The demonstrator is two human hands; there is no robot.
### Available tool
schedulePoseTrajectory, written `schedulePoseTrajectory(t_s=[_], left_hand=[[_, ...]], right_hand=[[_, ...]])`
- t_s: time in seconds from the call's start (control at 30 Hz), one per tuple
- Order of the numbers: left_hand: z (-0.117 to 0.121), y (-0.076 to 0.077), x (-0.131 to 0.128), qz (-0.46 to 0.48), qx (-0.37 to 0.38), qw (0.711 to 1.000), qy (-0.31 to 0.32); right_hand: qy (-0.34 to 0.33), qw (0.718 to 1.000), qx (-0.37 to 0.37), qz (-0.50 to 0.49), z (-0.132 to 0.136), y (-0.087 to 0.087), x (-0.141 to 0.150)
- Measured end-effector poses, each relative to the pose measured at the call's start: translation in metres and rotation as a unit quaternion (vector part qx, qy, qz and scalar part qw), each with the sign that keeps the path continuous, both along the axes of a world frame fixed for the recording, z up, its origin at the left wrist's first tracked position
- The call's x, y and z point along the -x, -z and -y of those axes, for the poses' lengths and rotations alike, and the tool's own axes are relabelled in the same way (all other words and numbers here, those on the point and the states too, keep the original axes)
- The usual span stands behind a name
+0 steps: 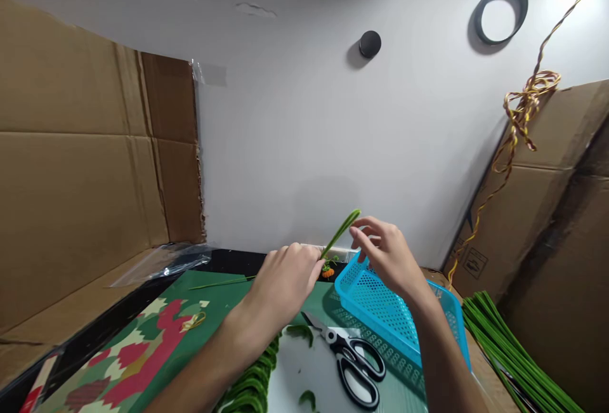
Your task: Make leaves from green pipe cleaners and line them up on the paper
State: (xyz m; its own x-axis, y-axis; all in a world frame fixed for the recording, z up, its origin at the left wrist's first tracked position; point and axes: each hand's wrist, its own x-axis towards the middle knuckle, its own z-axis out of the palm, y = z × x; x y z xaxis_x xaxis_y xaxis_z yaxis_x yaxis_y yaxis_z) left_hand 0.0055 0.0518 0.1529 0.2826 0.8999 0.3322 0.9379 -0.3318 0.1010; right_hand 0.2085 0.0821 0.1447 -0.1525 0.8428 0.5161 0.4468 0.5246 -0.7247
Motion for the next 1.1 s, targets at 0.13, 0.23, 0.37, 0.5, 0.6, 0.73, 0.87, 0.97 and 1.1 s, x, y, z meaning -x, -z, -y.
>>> schedulePoseTrajectory(t_s=[0.13,0.23,0.37,0.5,0.6,0.73,0.87,0.97,1.1], left_hand=[[0.003,0.0,-0.005,-0.021,0.001,1.0,0.011],[0.006,-0.001,-0.007,-0.026,0.005,0.999,0.024],[0.006,0.0,-0.007,-0.014,0.01,0.999,0.043],[0.005,0.0,-0.003,0.014,0.014,0.998,0.055],[0.003,-0.001,0.001,0.031,0.023,0.997,0.072],[0.001,-0.003,0.005,0.179,0.15,0.964,0.128],[0.006,-0.008,0.01,0.332,0.369,0.84,0.222],[0.01,-0.014,0.014,0.359,0.458,0.767,0.271],[0.013,-0.019,0.016,0.383,0.499,0.719,0.295]], right_hand=[[-0.012,0.997,0.009,-0.08,-0.001,-0.002,0.0],[-0.029,0.995,0.022,-0.094,-0.002,-0.002,0.0],[-0.062,0.995,0.044,-0.057,-0.001,-0.001,0.001],[-0.084,0.995,0.058,-0.014,0.0,0.0,0.004],[-0.066,0.995,0.048,-0.055,-0.001,-0.001,0.004],[-0.093,0.978,0.041,-0.184,-0.001,-0.005,-0.006],[-0.184,0.955,0.033,-0.23,0.007,-0.01,-0.02],[-0.245,0.935,0.047,-0.251,0.014,-0.011,-0.027],[-0.225,0.937,-0.005,-0.267,0.019,-0.011,-0.027]])
